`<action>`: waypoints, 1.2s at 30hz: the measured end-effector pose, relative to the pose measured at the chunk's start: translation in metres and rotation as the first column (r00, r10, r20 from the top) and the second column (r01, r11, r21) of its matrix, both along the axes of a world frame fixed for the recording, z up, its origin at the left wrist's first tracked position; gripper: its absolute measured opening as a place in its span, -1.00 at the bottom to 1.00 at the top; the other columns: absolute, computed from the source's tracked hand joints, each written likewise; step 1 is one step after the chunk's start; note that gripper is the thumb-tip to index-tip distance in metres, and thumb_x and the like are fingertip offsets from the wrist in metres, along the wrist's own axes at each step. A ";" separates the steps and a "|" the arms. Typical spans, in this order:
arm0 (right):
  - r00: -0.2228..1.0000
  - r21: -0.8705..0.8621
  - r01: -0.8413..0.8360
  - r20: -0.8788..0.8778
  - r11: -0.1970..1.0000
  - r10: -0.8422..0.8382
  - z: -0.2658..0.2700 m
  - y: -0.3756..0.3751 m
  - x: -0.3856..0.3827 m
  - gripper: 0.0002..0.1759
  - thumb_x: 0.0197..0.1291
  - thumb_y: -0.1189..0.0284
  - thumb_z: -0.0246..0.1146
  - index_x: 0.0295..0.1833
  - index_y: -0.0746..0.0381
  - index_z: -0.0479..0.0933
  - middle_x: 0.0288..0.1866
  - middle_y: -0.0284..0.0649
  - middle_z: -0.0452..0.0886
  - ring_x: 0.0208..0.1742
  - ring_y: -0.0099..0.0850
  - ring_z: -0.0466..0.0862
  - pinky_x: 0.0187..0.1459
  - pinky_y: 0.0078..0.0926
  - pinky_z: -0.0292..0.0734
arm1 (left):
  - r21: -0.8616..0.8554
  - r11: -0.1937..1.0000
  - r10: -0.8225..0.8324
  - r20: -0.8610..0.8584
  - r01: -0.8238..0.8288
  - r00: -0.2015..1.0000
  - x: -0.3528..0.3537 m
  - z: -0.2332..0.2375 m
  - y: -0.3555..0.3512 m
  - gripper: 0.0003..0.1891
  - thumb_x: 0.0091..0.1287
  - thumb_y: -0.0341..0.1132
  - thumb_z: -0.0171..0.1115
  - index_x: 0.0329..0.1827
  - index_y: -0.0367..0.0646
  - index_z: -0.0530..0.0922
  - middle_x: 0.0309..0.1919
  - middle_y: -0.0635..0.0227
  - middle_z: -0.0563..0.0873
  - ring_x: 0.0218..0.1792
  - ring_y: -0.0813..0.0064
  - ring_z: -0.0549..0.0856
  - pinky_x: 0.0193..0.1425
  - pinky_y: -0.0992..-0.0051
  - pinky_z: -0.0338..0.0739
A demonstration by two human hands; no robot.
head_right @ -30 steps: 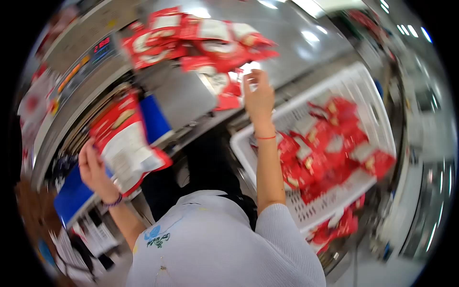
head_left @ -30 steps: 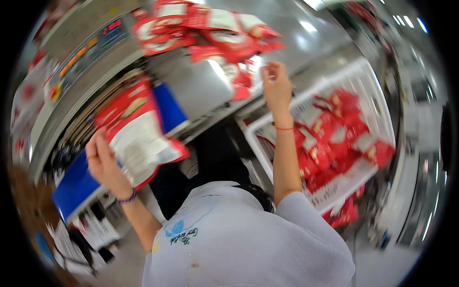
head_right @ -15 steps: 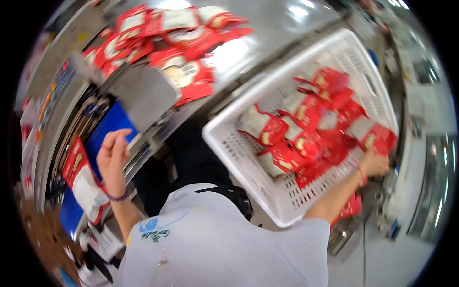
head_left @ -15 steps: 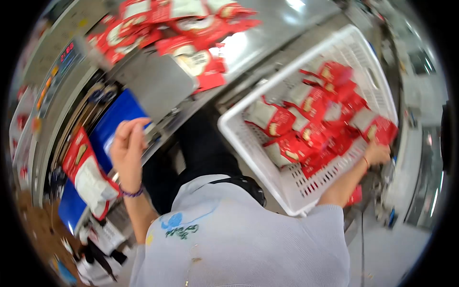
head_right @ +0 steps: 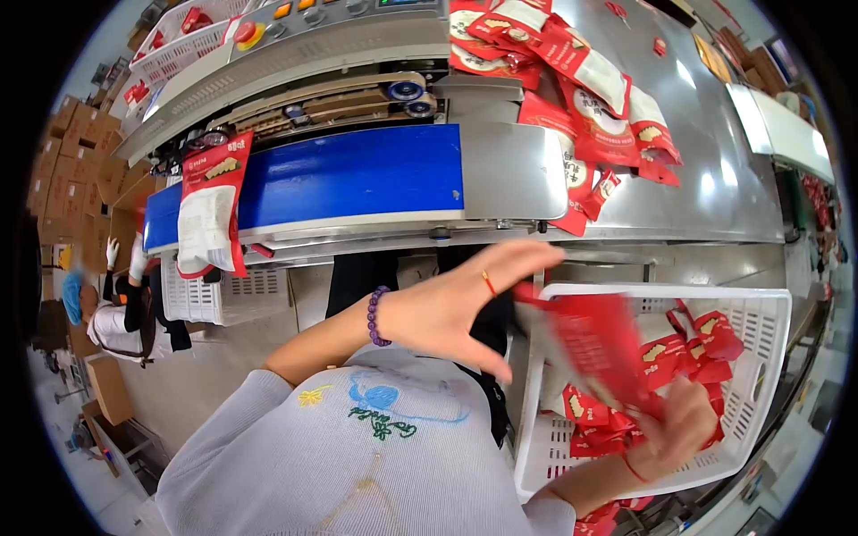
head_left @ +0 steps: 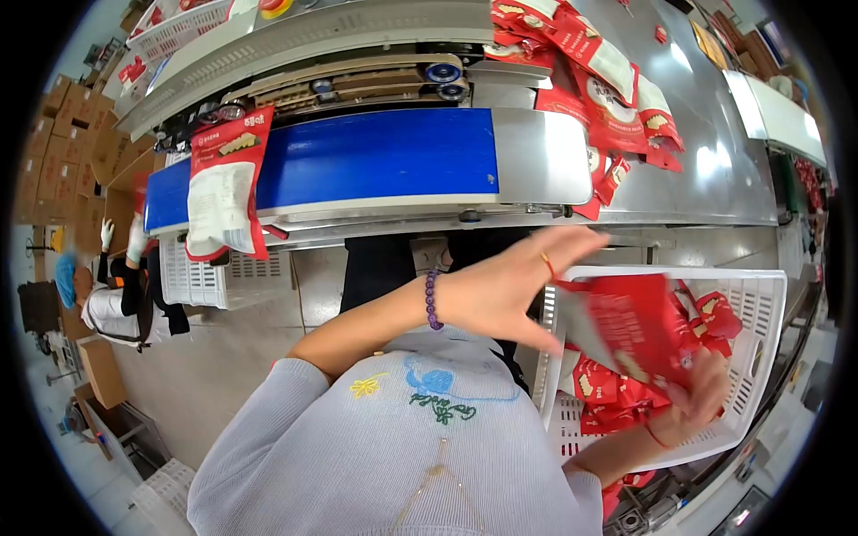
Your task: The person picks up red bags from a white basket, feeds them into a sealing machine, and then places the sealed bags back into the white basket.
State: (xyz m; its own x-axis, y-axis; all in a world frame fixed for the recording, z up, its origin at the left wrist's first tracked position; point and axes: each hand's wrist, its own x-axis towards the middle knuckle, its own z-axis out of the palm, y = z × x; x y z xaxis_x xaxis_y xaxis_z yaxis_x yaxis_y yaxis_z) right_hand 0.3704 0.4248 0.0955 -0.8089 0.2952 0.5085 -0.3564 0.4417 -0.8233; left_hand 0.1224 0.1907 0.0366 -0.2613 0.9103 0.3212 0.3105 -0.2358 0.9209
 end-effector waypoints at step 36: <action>0.961 -0.346 0.216 0.243 0.913 -0.135 -0.126 -0.033 -0.308 -0.71 0.17 0.49 0.38 -0.27 0.22 0.34 -0.49 -0.39 0.49 -0.42 -0.66 0.45 -0.37 -0.68 0.33 | -0.425 0.451 0.814 0.557 -0.784 0.166 -0.141 -0.059 -0.038 -0.79 0.26 -0.24 0.34 -0.42 -0.15 0.55 -0.72 0.59 0.37 -0.77 0.75 0.24 -0.73 0.61 -0.04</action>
